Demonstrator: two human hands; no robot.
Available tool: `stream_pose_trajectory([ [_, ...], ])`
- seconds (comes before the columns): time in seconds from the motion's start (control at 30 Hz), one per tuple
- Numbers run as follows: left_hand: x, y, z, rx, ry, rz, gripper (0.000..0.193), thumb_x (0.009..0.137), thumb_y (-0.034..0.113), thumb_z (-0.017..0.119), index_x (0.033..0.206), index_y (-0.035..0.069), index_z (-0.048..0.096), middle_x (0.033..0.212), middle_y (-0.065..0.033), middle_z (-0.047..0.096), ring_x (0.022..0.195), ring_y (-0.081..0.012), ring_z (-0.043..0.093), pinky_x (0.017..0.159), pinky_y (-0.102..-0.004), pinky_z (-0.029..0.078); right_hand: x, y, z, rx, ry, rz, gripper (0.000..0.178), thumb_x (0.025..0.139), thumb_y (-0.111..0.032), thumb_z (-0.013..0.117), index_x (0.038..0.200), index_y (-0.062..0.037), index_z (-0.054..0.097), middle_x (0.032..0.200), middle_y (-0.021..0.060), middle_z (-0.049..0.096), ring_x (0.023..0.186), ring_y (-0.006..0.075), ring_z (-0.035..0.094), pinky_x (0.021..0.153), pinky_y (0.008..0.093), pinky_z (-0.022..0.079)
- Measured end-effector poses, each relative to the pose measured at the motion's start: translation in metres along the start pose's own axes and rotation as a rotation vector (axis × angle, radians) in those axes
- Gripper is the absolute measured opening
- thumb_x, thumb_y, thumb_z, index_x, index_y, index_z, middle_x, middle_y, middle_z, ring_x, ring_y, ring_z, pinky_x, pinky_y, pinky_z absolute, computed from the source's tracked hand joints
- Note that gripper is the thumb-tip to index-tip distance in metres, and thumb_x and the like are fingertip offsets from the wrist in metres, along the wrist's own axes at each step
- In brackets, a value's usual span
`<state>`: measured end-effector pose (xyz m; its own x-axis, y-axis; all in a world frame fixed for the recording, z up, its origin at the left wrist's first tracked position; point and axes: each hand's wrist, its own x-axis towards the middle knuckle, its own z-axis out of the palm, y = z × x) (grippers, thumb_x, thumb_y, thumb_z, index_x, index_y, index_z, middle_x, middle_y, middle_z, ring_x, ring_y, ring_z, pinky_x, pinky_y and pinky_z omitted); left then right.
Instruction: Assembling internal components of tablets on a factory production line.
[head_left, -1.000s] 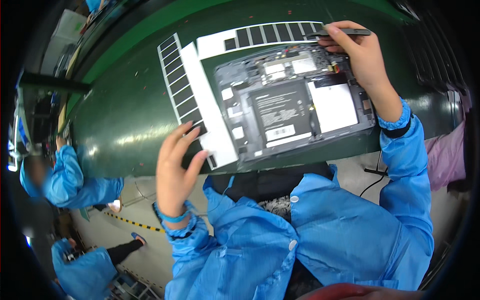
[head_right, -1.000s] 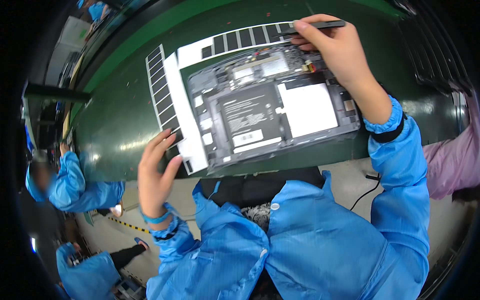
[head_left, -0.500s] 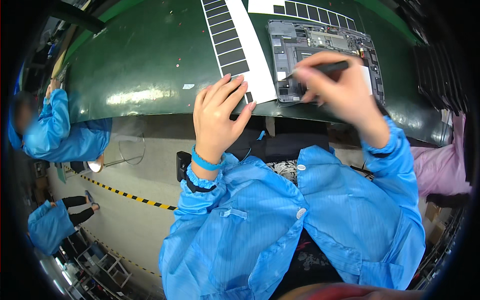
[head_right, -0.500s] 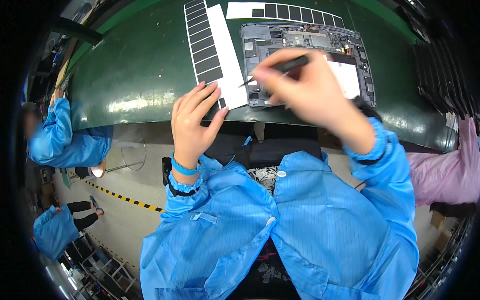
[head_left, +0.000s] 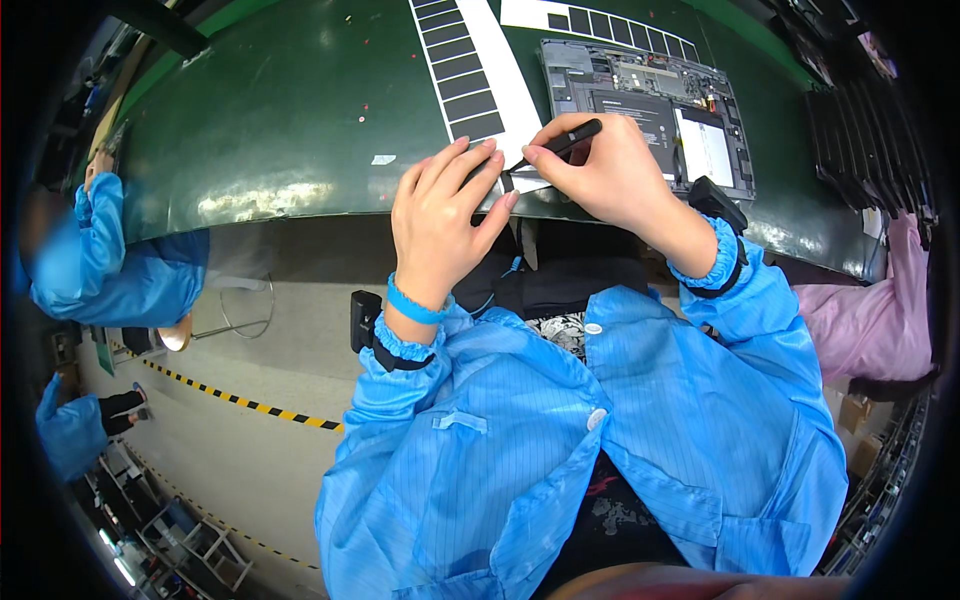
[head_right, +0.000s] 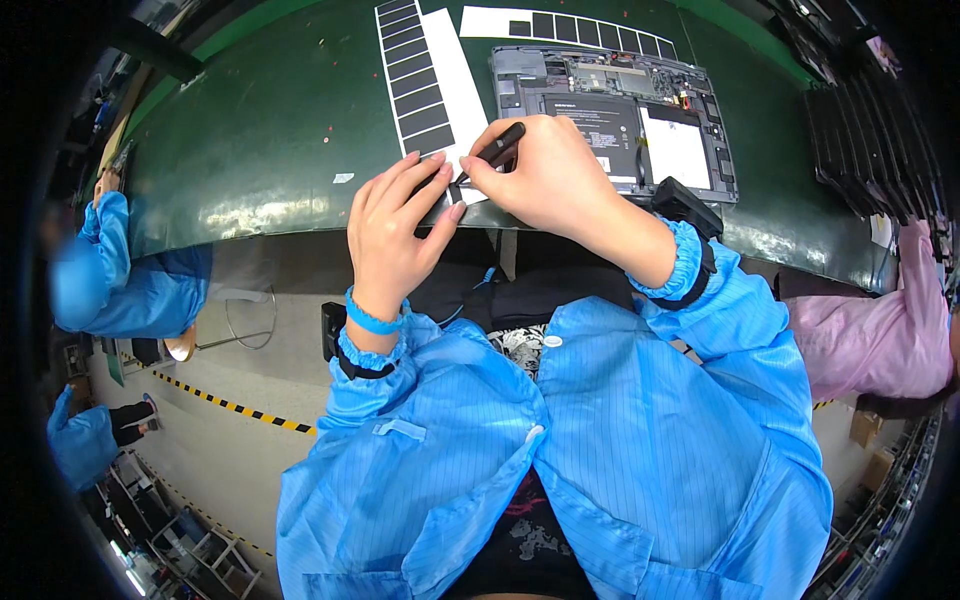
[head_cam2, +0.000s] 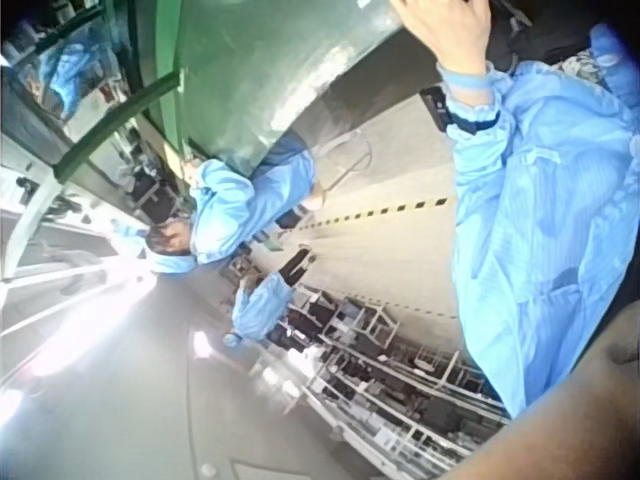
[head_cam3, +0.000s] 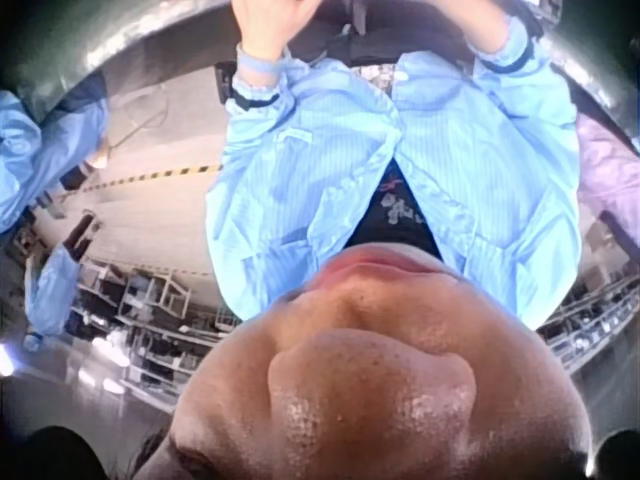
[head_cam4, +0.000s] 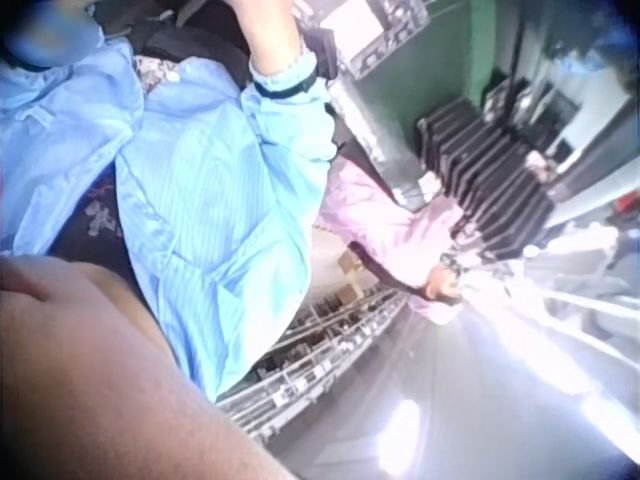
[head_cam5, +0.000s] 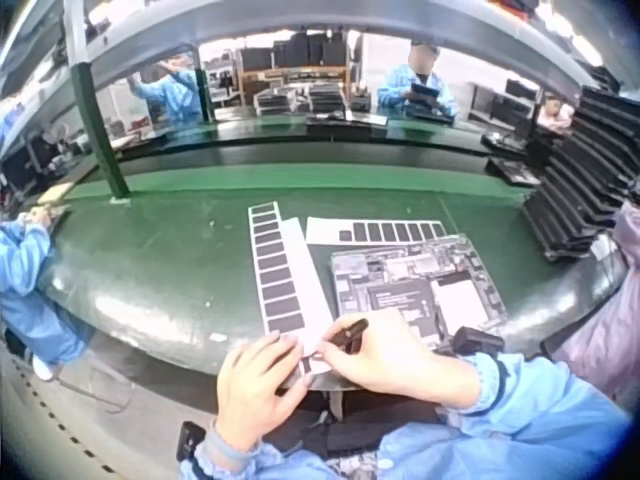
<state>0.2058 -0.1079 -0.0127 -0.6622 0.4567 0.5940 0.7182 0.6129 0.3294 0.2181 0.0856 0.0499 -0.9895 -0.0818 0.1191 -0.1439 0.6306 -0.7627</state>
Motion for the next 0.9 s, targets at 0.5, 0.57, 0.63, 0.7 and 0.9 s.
stream_pose_trajectory([
  [0.5, 0.001, -0.001, -0.009, -0.038, -0.104, -0.020, 0.034, 0.077, 0.024, 0.072, 0.108, 0.009, 0.070, 0.118, -0.0034, 0.064, 0.116, -0.0266, 0.055, 0.094, -0.0386, 0.041, -0.013, 0.000, -0.006, 0.521, 0.018, 0.099, 0.017, 0.084, -0.010, 0.068, 0.096, 0.0023, 0.070, 0.075, 0.0050, 0.068, 0.058, 0.0076, 0.059, 0.052, 0.0220, 0.047],
  [0.57, 0.003, -0.003, -0.008, -0.043, -0.111, -0.016, 0.034, 0.077, 0.023, 0.073, 0.108, 0.009, 0.069, 0.119, -0.0034, 0.064, 0.117, -0.0274, 0.055, 0.094, -0.0390, 0.041, -0.016, -0.002, -0.018, 0.587, 0.025, 0.117, 0.016, 0.085, -0.009, 0.068, 0.096, 0.0022, 0.070, 0.074, 0.0048, 0.067, 0.055, 0.0072, 0.057, 0.049, 0.0213, 0.045],
  [0.63, 0.003, -0.002, -0.010, -0.060, -0.113, -0.036, 0.032, 0.078, 0.022, 0.071, 0.106, 0.008, 0.069, 0.119, -0.0038, 0.064, 0.118, -0.0288, 0.053, 0.095, -0.0396, 0.040, -0.020, -0.002, -0.036, 0.673, 0.113, 0.055, 0.015, 0.085, -0.008, 0.068, 0.096, 0.0024, 0.069, 0.073, 0.0046, 0.066, 0.049, 0.0067, 0.053, 0.046, 0.0203, 0.042],
  [0.7, 0.007, -0.001, -0.012, -0.098, -0.107, -0.019, 0.026, 0.079, 0.017, 0.070, 0.102, 0.007, 0.070, 0.115, -0.0054, 0.064, 0.114, -0.0304, 0.054, 0.094, -0.0398, 0.041, -0.019, 0.007, -0.062, 0.668, 0.203, 0.022, 0.017, 0.085, -0.010, 0.069, 0.097, 0.0030, 0.069, 0.075, 0.0042, 0.066, 0.054, 0.0073, 0.055, 0.047, 0.0204, 0.043],
  [0.9, 0.055, 0.009, -0.033, -0.283, -0.284, 0.034, 0.011, 0.079, 0.007, 0.068, 0.088, 0.002, 0.069, 0.097, -0.0099, 0.064, 0.089, -0.0283, 0.060, 0.080, -0.0379, 0.047, 0.001, 0.058, -0.129, 0.589, 0.314, 0.143, 0.026, 0.087, -0.020, 0.069, 0.104, 0.0002, 0.069, 0.079, 0.0032, 0.066, 0.057, 0.0060, 0.056, 0.049, 0.0186, 0.039],
])
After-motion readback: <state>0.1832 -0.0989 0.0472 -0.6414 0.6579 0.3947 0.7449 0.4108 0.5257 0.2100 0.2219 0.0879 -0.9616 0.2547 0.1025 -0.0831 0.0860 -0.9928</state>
